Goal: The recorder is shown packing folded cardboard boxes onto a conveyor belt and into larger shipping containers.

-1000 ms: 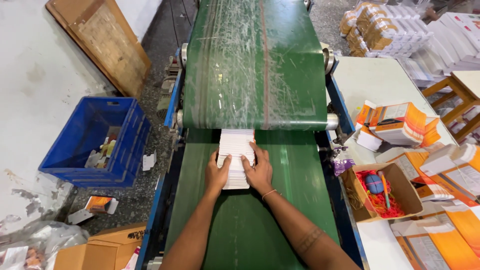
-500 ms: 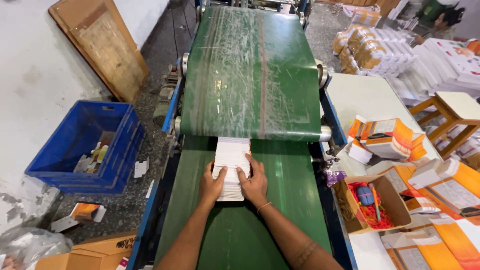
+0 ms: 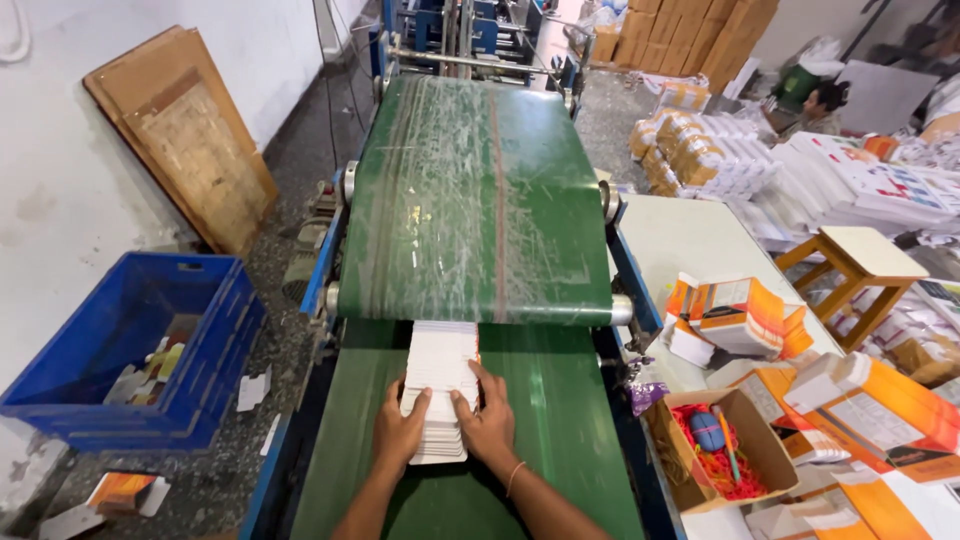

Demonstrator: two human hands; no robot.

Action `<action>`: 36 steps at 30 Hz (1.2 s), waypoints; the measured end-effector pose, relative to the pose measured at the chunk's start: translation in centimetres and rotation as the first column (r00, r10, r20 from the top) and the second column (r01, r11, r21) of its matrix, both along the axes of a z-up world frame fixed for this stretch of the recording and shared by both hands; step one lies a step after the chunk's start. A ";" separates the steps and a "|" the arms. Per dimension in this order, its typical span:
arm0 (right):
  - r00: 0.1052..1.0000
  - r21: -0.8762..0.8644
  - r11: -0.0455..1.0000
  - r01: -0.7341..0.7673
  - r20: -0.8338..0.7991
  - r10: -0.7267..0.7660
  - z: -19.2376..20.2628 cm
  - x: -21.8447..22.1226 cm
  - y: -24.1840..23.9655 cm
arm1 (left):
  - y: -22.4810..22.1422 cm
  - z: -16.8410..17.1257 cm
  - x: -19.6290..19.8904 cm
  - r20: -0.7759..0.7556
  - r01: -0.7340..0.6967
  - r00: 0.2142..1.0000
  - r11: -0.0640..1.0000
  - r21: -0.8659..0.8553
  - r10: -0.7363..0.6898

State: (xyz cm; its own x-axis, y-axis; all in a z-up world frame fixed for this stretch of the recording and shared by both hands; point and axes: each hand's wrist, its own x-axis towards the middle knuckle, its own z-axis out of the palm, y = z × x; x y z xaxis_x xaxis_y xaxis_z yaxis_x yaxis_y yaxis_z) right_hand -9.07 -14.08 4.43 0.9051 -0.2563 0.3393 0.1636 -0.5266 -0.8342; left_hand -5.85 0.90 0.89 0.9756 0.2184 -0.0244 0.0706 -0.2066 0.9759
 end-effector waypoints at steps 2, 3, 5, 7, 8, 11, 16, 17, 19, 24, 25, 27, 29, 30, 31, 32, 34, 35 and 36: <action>1.000 0.006 1.000 0.005 -0.018 -0.005 0.2 -0.1 -0.1 | 0.0 0.6 -0.4 -0.059 0.006 0.998 0.999 -0.034 -0.008; 0.999 0.016 1.000 0.005 -0.039 -0.005 0.3 -0.2 0.1 | 0.2 0.8 -0.7 -0.119 0.006 0.993 0.998 -0.064 -0.013; 0.999 0.028 1.000 0.011 -0.052 -0.009 0.4 -0.5 0.2 | 0.2 -0.2 -0.6 -0.053 0.010 0.999 0.998 -0.057 -0.013; 0.998 0.035 0.999 0.018 -0.064 -0.016 0.6 -0.7 0.2 | 0.1 -0.4 -0.7 0.016 0.016 1.000 0.998 -0.054 -0.015; 0.998 0.031 0.999 0.015 -0.062 -0.013 0.7 -0.8 0.2 | 0.0 -0.3 -0.9 -0.006 0.015 1.000 0.995 -0.101 -0.016; 0.998 0.042 0.999 0.010 -0.067 -0.008 0.7 -0.9 0.3 | 0.1 0.3 -1.3 -0.046 0.010 0.999 0.991 -0.135 -0.017; 0.998 0.059 0.998 0.010 -0.063 -0.006 0.1 -1.2 0.3 | 0.3 1.1 -2.3 -0.094 0.003 0.995 0.988 -0.154 -0.018; 0.998 0.056 0.998 -0.002 -0.058 0.005 0.0 -1.2 0.2 | 0.3 1.5 -2.4 -0.105 0.012 0.994 0.991 -0.134 -0.026; 0.998 0.052 0.999 -0.013 -0.053 0.016 -0.1 -1.3 0.1 | 0.2 2.0 -2.7 -0.116 0.021 0.993 0.993 -0.115 -0.034; 0.996 0.033 0.999 0.016 -0.089 -0.013 0.2 -1.7 0.3 | 0.2 1.7 -2.8 -0.189 0.028 0.981 0.994 -0.107 -0.048; 0.996 0.035 0.999 0.019 -0.090 -0.016 0.3 -1.9 0.3 | 0.2 1.4 -2.9 -0.190 0.031 0.980 0.994 -0.106 -0.050; 0.995 0.061 0.998 0.003 -0.097 0.003 0.7 -2.2 0.4 | 0.2 0.8 -3.0 -0.115 0.030 0.992 0.987 -0.158 -0.049; 0.996 0.064 0.998 0.004 -0.092 0.002 0.4 -2.4 0.4 | 0.2 1.2 -3.1 -0.151 0.015 0.988 0.990 -0.138 -0.036; 0.996 0.065 0.998 0.004 -0.086 0.001 0.3 -2.4 0.4 | 0.3 1.4 -3.1 -0.185 -0.001 0.982 0.993 -0.119 -0.021; 0.996 0.065 0.998 0.005 -0.087 0.001 0.2 -2.4 0.4 | 0.3 0.4 -3.0 -0.186 0.000 0.982 0.993 -0.119 -0.022; 0.996 0.062 0.998 0.007 -0.089 -0.002 0.1 -2.5 0.4 | 0.3 -0.5 -2.9 -0.143 -0.005 0.990 0.990 -0.141 -0.015; 0.996 0.056 0.998 0.007 -0.090 -0.002 0.1 -2.7 0.4 | 0.2 -1.6 -2.8 -0.099 -0.011 0.995 0.986 -0.167 -0.006; 0.996 0.055 0.998 0.002 -0.086 0.003 0.2 -2.7 0.4 | 0.2 -1.6 -2.8 -0.066 -0.008 0.998 0.980 -0.196 -0.005; 0.997 0.054 0.999 -0.003 -0.082 0.007 0.3 -2.8 0.4 | 0.2 -1.7 -2.7 -0.033 -0.005 0.999 0.974 -0.225 -0.003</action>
State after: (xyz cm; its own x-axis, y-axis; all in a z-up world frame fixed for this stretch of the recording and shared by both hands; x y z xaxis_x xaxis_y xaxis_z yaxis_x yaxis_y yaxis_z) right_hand -11.87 -13.70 4.68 0.9307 -0.2675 0.2496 0.0960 -0.4797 -0.8722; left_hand -8.59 1.13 -0.86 0.9732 0.2047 -0.1050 0.1034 0.0186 0.9945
